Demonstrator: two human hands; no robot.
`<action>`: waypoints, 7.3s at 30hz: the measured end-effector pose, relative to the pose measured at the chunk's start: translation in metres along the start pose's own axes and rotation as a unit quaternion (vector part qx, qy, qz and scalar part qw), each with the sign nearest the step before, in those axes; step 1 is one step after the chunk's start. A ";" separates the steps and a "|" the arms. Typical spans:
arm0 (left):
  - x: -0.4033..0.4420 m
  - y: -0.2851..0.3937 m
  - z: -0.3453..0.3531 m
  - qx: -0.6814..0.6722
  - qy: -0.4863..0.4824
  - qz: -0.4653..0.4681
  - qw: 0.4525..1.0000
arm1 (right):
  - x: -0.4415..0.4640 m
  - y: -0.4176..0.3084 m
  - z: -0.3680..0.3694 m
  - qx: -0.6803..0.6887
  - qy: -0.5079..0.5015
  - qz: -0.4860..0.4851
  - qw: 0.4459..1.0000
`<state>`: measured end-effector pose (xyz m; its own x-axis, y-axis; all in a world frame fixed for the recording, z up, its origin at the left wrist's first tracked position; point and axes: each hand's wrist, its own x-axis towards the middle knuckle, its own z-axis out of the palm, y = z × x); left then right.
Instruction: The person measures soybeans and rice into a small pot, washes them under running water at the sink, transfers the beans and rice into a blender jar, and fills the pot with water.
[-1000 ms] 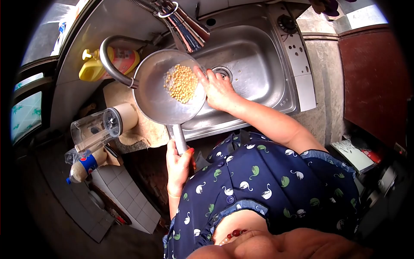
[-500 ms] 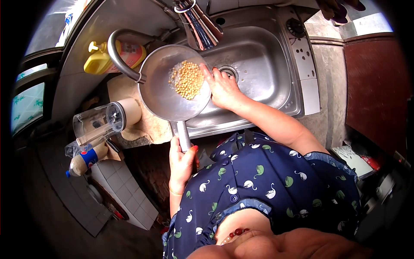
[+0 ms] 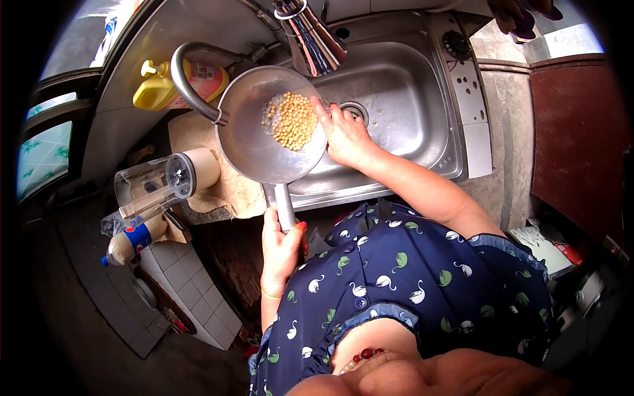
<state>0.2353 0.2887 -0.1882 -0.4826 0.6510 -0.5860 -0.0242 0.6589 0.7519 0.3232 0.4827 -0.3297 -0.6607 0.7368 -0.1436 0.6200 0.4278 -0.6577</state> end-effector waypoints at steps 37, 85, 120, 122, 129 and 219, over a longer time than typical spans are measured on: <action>0.008 -0.027 -0.007 0.044 0.007 0.067 0.997 | -0.006 0.005 0.019 0.018 0.002 0.000 1.000; 0.014 -0.019 -0.005 0.125 0.003 0.136 0.983 | 0.000 0.005 0.015 0.049 0.042 0.027 0.998; 0.004 -0.012 0.000 0.202 0.037 0.172 0.963 | 0.004 0.000 0.022 0.056 0.039 0.021 0.997; 0.004 -0.014 -0.001 0.190 0.035 0.163 0.968 | 0.004 -0.001 0.021 0.057 0.033 0.024 0.998; 0.001 -0.011 0.000 0.203 0.032 0.159 0.966 | 0.003 -0.002 0.021 0.054 0.032 0.023 0.998; 0.015 -0.052 -0.031 -0.103 -0.053 -0.030 0.993 | -0.016 0.022 0.037 0.060 0.033 -0.079 0.995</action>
<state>0.2022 0.2524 -0.2267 -0.3802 0.6554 -0.6526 -0.2336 0.6147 0.7534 0.3323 0.4612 -0.3693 -0.7139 0.7001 0.0140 0.4533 0.4772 -0.7529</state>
